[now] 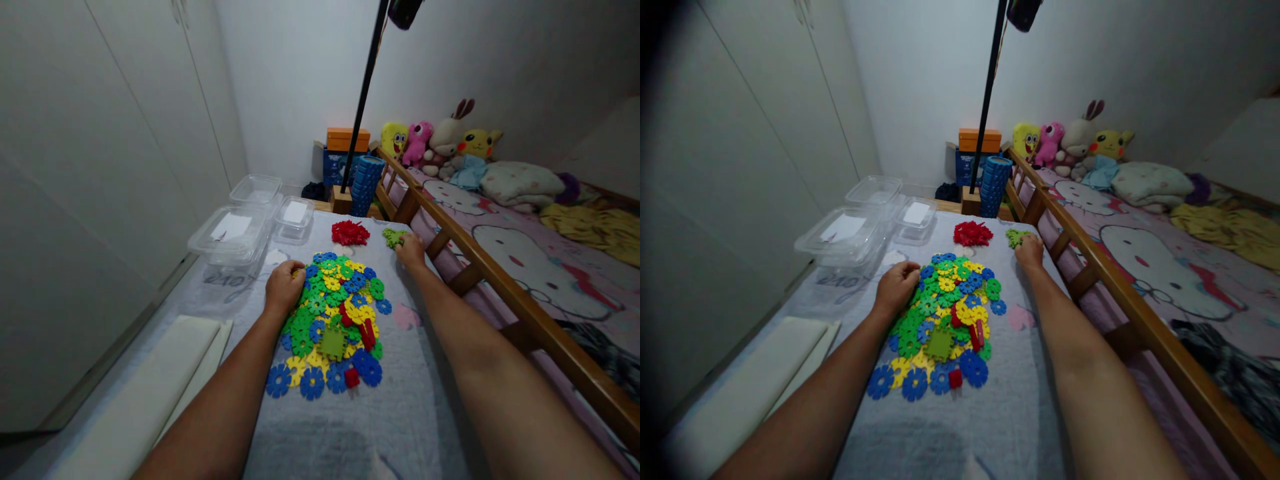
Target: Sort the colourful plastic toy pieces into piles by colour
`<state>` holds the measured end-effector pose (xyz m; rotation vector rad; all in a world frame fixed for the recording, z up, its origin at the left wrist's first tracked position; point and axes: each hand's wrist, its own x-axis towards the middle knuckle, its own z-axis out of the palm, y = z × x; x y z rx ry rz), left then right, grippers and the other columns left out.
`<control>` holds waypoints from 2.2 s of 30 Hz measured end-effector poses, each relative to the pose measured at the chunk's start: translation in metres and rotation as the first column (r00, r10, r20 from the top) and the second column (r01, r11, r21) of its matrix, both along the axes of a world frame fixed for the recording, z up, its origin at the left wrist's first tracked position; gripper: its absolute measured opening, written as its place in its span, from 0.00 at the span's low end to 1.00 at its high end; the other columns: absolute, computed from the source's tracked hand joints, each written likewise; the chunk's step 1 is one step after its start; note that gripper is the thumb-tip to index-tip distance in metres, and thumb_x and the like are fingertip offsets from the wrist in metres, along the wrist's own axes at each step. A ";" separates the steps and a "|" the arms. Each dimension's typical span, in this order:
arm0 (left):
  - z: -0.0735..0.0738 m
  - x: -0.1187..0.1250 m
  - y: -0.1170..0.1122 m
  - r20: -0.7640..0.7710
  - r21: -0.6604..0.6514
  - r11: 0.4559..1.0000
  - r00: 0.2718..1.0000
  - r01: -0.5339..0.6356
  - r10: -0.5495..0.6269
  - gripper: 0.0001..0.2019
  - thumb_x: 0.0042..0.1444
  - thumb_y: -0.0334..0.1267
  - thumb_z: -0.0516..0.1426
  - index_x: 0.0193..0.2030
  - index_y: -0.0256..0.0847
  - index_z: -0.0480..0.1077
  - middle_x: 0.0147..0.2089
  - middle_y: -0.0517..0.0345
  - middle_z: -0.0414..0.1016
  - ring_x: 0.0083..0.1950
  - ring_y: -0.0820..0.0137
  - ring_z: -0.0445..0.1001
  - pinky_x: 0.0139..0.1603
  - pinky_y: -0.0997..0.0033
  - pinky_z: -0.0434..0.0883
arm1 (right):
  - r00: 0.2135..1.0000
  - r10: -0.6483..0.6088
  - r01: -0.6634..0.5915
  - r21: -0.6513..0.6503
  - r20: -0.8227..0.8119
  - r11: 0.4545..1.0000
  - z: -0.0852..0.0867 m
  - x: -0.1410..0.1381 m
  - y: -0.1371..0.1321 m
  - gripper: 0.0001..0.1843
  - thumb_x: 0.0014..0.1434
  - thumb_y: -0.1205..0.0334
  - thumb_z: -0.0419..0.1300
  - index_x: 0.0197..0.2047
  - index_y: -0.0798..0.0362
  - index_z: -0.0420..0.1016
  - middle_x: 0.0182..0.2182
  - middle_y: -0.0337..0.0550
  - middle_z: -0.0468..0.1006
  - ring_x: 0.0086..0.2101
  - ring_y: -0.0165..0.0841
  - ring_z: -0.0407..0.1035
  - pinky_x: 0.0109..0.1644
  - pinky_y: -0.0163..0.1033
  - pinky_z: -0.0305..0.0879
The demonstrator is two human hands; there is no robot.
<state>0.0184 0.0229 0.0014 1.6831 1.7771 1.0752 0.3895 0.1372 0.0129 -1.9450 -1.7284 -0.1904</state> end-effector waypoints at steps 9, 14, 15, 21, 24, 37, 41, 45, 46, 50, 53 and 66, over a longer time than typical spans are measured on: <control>-0.001 0.000 0.000 -0.009 -0.003 1.000 1.000 0.002 -0.002 0.14 0.57 0.41 0.54 0.45 0.43 0.78 0.47 0.52 0.83 0.49 0.61 0.78 0.52 0.64 0.72 | 0.995 0.077 -0.073 0.057 -0.057 0.996 0.005 -0.029 -0.041 0.18 0.53 0.69 0.56 0.46 0.57 0.81 0.51 0.60 0.78 0.56 0.49 0.67 0.64 0.55 0.57; -0.002 0.000 0.001 -0.014 -0.002 1.000 1.000 -0.006 0.006 0.14 0.57 0.40 0.54 0.45 0.43 0.78 0.47 0.53 0.83 0.50 0.61 0.78 0.52 0.64 0.72 | 0.924 0.283 -0.299 -0.026 -0.257 0.954 0.021 -0.068 -0.071 0.14 0.54 0.66 0.58 0.42 0.54 0.81 0.43 0.51 0.81 0.46 0.43 0.72 0.57 0.49 0.65; -0.002 0.000 0.001 -0.013 -0.001 1.000 1.000 -0.007 0.007 0.14 0.57 0.40 0.54 0.45 0.43 0.78 0.47 0.53 0.83 0.50 0.61 0.78 0.52 0.65 0.72 | 0.894 0.328 -0.364 -0.067 -0.305 0.929 0.024 -0.077 -0.077 0.13 0.55 0.65 0.58 0.41 0.54 0.81 0.41 0.48 0.81 0.43 0.40 0.72 0.53 0.46 0.67; -0.002 0.000 0.001 -0.007 0.006 1.000 1.000 0.001 0.000 0.14 0.57 0.40 0.54 0.45 0.42 0.78 0.48 0.53 0.83 0.49 0.62 0.78 0.51 0.66 0.72 | 0.738 0.566 -0.668 -0.277 -0.367 0.691 0.044 -0.120 -0.116 0.07 0.56 0.63 0.63 0.39 0.54 0.79 0.35 0.41 0.79 0.36 0.33 0.71 0.42 0.37 0.66; -0.003 0.000 0.001 -0.004 0.005 1.000 1.000 0.002 -0.002 0.15 0.57 0.40 0.54 0.45 0.42 0.78 0.47 0.52 0.83 0.48 0.62 0.79 0.50 0.66 0.72 | 0.677 0.644 -0.736 -0.349 -0.357 0.580 0.047 -0.129 -0.130 0.12 0.54 0.62 0.68 0.43 0.53 0.79 0.38 0.42 0.79 0.37 0.34 0.71 0.42 0.37 0.65; -0.002 -0.001 0.002 -0.027 0.006 1.000 1.000 0.007 -0.007 0.15 0.57 0.41 0.54 0.45 0.42 0.79 0.47 0.52 0.83 0.48 0.61 0.79 0.52 0.64 0.72 | 0.884 0.464 -0.398 -0.420 0.062 0.815 0.018 -0.097 -0.123 0.15 0.51 0.72 0.65 0.43 0.53 0.80 0.41 0.50 0.76 0.42 0.40 0.70 0.45 0.38 0.62; -0.003 -0.002 0.002 -0.021 0.009 1.000 1.000 0.008 -0.008 0.15 0.57 0.41 0.54 0.45 0.42 0.79 0.47 0.51 0.82 0.48 0.61 0.79 0.52 0.64 0.72 | 0.871 0.490 -0.435 -0.413 0.034 0.801 0.015 -0.093 -0.123 0.20 0.50 0.71 0.67 0.48 0.53 0.79 0.44 0.50 0.76 0.44 0.41 0.70 0.48 0.39 0.63; -0.002 -0.001 0.002 -0.023 0.007 1.000 1.000 0.007 -0.007 0.14 0.57 0.41 0.54 0.44 0.43 0.79 0.46 0.52 0.83 0.49 0.61 0.79 0.52 0.64 0.72 | 0.853 0.522 -0.477 -0.393 0.009 0.786 0.014 -0.094 -0.122 0.21 0.50 0.73 0.66 0.48 0.53 0.78 0.45 0.48 0.78 0.45 0.39 0.70 0.50 0.39 0.63; -0.002 -0.001 0.002 -0.024 0.007 1.000 1.000 0.006 -0.005 0.14 0.57 0.41 0.54 0.44 0.43 0.79 0.46 0.52 0.83 0.49 0.61 0.79 0.52 0.64 0.72 | 0.851 0.525 -0.483 -0.394 0.000 0.782 0.015 -0.095 -0.121 0.20 0.50 0.74 0.65 0.47 0.53 0.78 0.45 0.48 0.78 0.44 0.39 0.70 0.49 0.38 0.63; -0.001 -0.001 0.001 -0.027 0.004 1.000 1.000 0.002 -0.002 0.15 0.57 0.41 0.54 0.45 0.42 0.79 0.47 0.52 0.83 0.48 0.61 0.79 0.52 0.65 0.72 | 0.840 0.542 -0.502 -0.414 -0.024 0.759 0.019 -0.100 -0.121 0.15 0.49 0.76 0.61 0.39 0.52 0.79 0.39 0.45 0.79 0.40 0.37 0.70 0.44 0.37 0.61; 0.000 -0.001 0.001 -0.024 -0.001 1.000 1.000 0.003 -0.003 0.15 0.57 0.41 0.54 0.45 0.42 0.79 0.47 0.52 0.83 0.48 0.62 0.79 0.52 0.65 0.72 | 0.831 0.557 -0.496 -0.461 -0.006 0.736 0.022 -0.105 -0.121 0.14 0.49 0.77 0.59 0.36 0.52 0.78 0.37 0.44 0.79 0.39 0.36 0.69 0.41 0.36 0.59; -0.003 -0.001 0.002 -0.010 -0.010 1.000 1.000 -0.003 0.002 0.16 0.57 0.41 0.54 0.46 0.41 0.79 0.48 0.52 0.83 0.48 0.62 0.79 0.52 0.65 0.72 | 0.626 0.499 -0.770 -0.372 -0.599 0.519 0.052 -0.096 -0.128 0.05 0.50 0.68 0.59 0.33 0.53 0.70 0.28 0.35 0.69 0.29 0.28 0.61 0.33 0.33 0.56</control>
